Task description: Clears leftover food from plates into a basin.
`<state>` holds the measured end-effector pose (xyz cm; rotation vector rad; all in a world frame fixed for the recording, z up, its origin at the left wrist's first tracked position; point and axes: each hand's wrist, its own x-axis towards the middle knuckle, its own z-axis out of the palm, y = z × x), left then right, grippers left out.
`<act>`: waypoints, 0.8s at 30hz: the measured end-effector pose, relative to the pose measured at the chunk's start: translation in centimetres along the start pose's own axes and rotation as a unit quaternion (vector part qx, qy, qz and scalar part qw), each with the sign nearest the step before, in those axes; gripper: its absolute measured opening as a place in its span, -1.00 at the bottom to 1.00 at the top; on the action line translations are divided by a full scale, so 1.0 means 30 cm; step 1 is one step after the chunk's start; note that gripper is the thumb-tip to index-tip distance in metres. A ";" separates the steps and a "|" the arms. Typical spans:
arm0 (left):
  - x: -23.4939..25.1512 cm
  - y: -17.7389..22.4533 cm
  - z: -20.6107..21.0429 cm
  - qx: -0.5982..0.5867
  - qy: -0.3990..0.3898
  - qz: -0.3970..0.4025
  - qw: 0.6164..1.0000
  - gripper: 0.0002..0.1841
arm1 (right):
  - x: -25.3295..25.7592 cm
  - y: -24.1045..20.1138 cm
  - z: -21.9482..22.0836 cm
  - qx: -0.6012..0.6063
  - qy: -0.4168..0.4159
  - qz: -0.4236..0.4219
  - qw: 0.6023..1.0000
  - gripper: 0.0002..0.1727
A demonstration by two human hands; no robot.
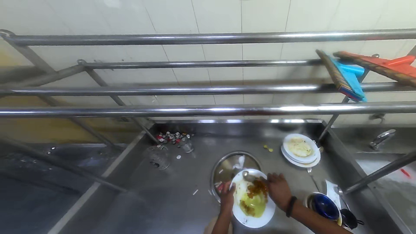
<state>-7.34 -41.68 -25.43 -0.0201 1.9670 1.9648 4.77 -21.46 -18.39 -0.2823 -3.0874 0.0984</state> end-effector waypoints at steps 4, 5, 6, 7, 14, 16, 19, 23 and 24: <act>-0.018 0.009 0.009 -0.014 0.012 0.000 1.000 -0.74 | -0.018 0.019 0.053 0.005 0.066 -0.023 0.998 -0.40; -0.021 0.012 0.011 -0.018 0.015 -0.003 1.000 -0.74 | -0.022 0.022 0.066 0.001 0.084 -0.028 0.996 -0.42; -0.023 0.017 0.012 -0.019 0.016 -0.007 1.000 -0.73 | -0.024 0.025 0.080 -0.003 0.103 -0.033 0.994 -0.43; -0.023 0.020 0.013 -0.018 0.017 -0.009 1.000 -0.73 | -0.026 0.027 0.091 -0.006 0.117 -0.035 0.993 -0.44; -0.002 0.007 0.018 -0.016 0.022 -0.004 1.000 -0.71 | -0.008 0.036 0.121 -0.001 0.136 -0.023 0.990 -0.46; 0.002 0.005 0.021 -0.013 0.020 0.002 1.000 -0.71 | -0.004 0.029 0.117 0.017 0.125 -0.018 0.992 -0.44; 0.003 0.003 0.030 -0.027 0.022 0.003 0.999 -0.73 | 0.004 0.025 0.127 0.012 0.118 -0.018 0.993 -0.43; -0.006 -0.009 0.029 -0.051 0.027 -0.006 0.998 -0.73 | 0.012 0.024 0.143 0.001 0.122 -0.024 0.992 -0.43; -0.009 -0.014 0.024 -0.057 0.031 -0.010 0.998 -0.74 | 0.013 0.020 0.142 0.000 0.117 -0.028 0.993 -0.44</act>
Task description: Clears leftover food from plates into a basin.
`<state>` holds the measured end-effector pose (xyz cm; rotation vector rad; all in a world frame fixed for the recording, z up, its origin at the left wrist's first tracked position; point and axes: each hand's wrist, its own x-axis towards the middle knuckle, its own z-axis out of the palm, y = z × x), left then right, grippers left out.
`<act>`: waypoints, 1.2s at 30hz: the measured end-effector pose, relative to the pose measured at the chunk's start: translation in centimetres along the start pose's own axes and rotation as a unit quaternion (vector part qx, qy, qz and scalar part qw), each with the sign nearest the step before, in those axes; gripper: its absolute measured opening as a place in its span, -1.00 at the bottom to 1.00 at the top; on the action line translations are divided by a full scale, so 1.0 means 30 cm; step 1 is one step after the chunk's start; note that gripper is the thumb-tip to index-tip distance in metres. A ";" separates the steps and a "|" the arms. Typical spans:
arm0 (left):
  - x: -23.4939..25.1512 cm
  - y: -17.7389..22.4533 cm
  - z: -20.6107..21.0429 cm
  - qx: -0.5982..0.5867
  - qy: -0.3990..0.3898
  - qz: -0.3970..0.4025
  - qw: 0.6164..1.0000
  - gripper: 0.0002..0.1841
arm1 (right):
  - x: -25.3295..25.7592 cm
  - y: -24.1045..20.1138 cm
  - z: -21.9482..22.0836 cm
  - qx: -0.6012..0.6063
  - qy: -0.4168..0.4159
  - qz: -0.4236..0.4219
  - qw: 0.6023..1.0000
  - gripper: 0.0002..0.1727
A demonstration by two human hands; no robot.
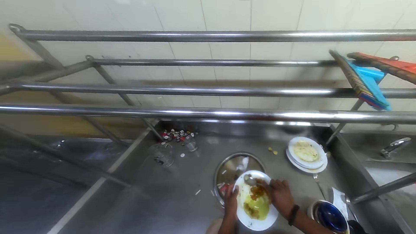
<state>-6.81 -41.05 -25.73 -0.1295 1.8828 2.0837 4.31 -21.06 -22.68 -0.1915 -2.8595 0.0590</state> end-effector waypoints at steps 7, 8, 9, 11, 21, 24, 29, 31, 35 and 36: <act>0.047 -0.018 -0.082 -0.037 0.057 -0.002 0.998 -0.67 | 0.237 -0.090 -0.092 0.017 -0.101 -0.071 0.992 -0.44; 0.061 -0.010 -0.096 -0.040 0.069 0.004 0.997 -0.68 | 0.320 -0.124 -0.130 0.030 -0.129 -0.076 0.988 -0.44; 0.071 0.002 -0.106 -0.043 0.078 0.007 0.996 -0.68 | 0.416 -0.157 -0.176 0.045 -0.153 -0.067 0.985 -0.45; 0.091 0.028 -0.118 -0.050 0.093 0.013 0.994 -0.69 | 0.611 -0.195 -0.242 0.081 -0.152 -0.014 0.985 -0.53; 0.175 0.090 -0.217 -0.067 0.068 0.075 0.993 -0.66 | 0.502 -0.095 -0.067 0.533 -0.102 0.137 0.829 -0.66; 0.208 0.114 -0.200 -0.039 0.028 0.091 0.995 -0.66 | 0.403 -0.039 -0.043 0.467 -0.124 0.172 0.858 -0.60; 0.266 0.154 -0.123 0.013 -0.032 0.108 0.994 -0.66 | 0.412 0.037 -0.090 0.287 -0.152 0.079 0.942 -0.54; 0.275 0.173 -0.093 0.026 -0.035 0.106 0.993 -0.66 | 0.426 0.062 -0.103 0.192 -0.181 0.045 0.964 -0.55; 0.277 0.229 -0.067 0.036 -0.042 0.138 0.989 -0.70 | 0.418 0.127 -0.106 0.145 -0.226 0.000 0.963 -0.56; 0.280 0.238 -0.066 0.041 -0.047 0.146 0.987 -0.70 | 0.417 0.137 -0.113 0.150 -0.211 -0.013 0.966 -0.57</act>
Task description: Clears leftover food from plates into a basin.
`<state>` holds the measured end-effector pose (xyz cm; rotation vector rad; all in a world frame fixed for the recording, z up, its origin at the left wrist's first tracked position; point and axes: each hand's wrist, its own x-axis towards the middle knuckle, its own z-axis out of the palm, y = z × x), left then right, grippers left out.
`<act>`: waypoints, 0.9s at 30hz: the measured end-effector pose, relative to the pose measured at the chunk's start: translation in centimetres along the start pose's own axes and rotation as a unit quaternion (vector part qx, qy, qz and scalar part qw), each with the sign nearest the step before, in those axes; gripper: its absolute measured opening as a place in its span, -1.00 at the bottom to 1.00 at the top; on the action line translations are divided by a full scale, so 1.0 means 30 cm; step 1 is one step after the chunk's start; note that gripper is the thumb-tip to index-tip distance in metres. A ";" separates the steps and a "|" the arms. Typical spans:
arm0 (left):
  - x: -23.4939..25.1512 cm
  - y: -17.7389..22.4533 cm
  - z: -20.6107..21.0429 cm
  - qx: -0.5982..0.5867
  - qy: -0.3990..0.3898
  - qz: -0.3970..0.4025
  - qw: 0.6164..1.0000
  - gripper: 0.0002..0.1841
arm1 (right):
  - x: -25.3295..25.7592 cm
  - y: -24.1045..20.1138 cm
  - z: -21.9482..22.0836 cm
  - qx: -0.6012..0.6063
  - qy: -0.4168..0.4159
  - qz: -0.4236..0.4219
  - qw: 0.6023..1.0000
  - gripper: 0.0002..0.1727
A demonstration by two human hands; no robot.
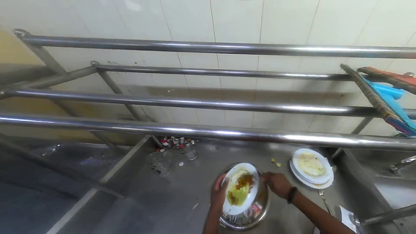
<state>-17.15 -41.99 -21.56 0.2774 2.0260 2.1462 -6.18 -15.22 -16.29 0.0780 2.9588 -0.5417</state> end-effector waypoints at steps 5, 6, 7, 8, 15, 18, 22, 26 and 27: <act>0.020 0.027 0.009 0.038 -0.023 0.018 0.999 -0.70 | 0.044 0.039 0.004 -0.024 0.103 -0.019 0.994 -0.53; 0.023 0.034 0.006 0.043 -0.024 0.024 0.998 -0.70 | 0.049 0.063 0.028 -0.028 0.106 -0.011 0.994 -0.52; 0.025 0.043 0.000 0.046 -0.025 0.029 0.998 -0.70 | 0.045 0.090 0.062 -0.030 0.097 -0.002 0.995 -0.53; 0.025 0.054 -0.008 0.048 -0.025 0.033 0.998 -0.70 | 0.035 0.114 0.102 -0.029 0.070 0.011 0.997 -0.53; 0.033 0.079 -0.046 0.062 -0.038 0.054 0.996 -0.70 | -0.069 0.115 0.284 0.160 0.099 -0.005 0.982 -0.58; 0.037 0.059 -0.044 0.076 -0.065 0.052 0.994 -0.70 | -0.021 0.073 0.186 0.198 0.177 0.010 0.964 -0.58; 0.044 0.061 -0.015 0.092 -0.108 0.076 0.987 -0.71 | 0.026 0.105 0.169 0.088 0.061 -0.043 0.993 -0.52; 0.039 0.085 -0.006 0.103 -0.109 0.102 0.983 -0.70 | -0.027 0.136 0.216 0.056 0.014 -0.067 0.996 -0.54; 0.040 0.084 -0.007 0.105 -0.104 0.111 0.983 -0.70 | -0.040 0.127 0.194 0.072 0.045 -0.061 0.995 -0.54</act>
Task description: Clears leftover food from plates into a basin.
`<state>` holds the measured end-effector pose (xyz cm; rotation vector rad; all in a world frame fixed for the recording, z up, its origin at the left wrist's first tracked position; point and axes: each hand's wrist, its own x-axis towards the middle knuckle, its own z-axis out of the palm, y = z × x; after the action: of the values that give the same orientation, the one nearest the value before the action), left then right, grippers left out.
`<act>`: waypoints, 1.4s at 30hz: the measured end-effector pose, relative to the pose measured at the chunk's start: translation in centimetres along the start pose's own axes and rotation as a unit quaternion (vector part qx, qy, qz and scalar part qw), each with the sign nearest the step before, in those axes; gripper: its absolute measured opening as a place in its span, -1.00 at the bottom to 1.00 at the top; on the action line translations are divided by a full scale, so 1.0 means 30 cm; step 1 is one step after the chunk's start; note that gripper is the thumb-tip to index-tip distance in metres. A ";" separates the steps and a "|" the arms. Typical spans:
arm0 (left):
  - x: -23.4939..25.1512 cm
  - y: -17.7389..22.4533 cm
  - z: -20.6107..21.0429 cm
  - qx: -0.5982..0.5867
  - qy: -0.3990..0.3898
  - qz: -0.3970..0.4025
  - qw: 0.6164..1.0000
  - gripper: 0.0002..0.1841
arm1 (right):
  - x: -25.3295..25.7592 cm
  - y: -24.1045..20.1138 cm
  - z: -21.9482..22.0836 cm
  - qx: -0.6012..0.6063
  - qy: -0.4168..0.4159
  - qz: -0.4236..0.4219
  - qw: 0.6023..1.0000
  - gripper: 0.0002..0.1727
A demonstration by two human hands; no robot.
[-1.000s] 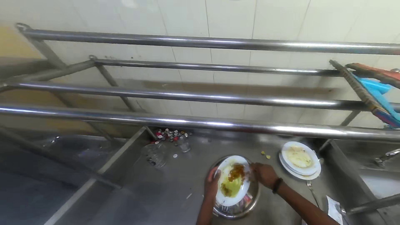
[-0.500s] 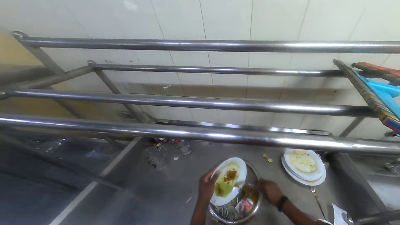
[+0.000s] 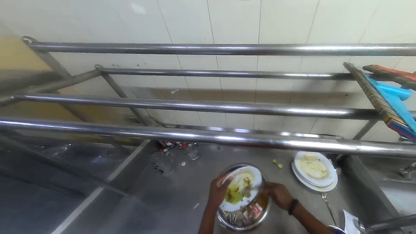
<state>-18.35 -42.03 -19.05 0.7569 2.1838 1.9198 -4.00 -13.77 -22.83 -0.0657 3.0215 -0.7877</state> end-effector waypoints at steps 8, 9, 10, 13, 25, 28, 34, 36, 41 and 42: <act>-0.011 0.000 0.006 0.000 -0.004 0.002 1.000 -0.72 | -0.032 0.032 0.021 -0.018 -0.028 0.053 0.998 -0.54; -0.012 0.002 0.005 -0.004 0.000 0.009 1.000 -0.72 | -0.053 0.029 0.049 -0.014 -0.048 0.052 0.997 -0.56; -0.015 0.001 0.004 -0.009 0.005 0.014 1.000 -0.72 | -0.072 0.020 0.071 -0.004 -0.051 0.050 0.997 -0.57; -0.021 -0.018 0.004 -0.039 0.021 0.010 0.999 -0.72 | -0.083 -0.058 0.072 0.085 0.047 0.052 0.994 -0.59; 0.002 -0.012 0.045 -0.021 0.009 -0.031 0.999 -0.71 | 0.014 -0.230 -0.031 -0.125 -0.102 0.008 0.987 -0.55; -0.006 -0.007 0.041 -0.031 0.022 -0.019 0.999 -0.71 | -0.015 -0.209 -0.083 -0.102 -0.037 0.012 0.994 -0.55; -0.010 0.008 0.102 0.005 0.024 -0.062 0.998 -0.73 | 0.011 -0.356 -0.112 -0.124 -0.058 0.031 0.990 -0.40; -0.007 0.021 0.103 0.006 0.029 -0.060 0.998 -0.73 | -0.006 -0.352 -0.062 -0.139 -0.095 0.031 0.985 -0.44; -0.027 0.033 0.062 -0.005 0.040 -0.042 0.998 -0.72 | -0.055 -0.258 -0.086 -0.105 -0.063 0.026 0.992 -0.53; -0.029 0.032 0.057 -0.008 0.042 -0.037 0.998 -0.72 | -0.052 -0.263 -0.120 -0.085 -0.027 0.027 0.996 -0.53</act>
<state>-16.62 -40.84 -18.64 0.5946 2.2089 1.9631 -2.27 -18.81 -15.83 -0.0082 3.0163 -0.5161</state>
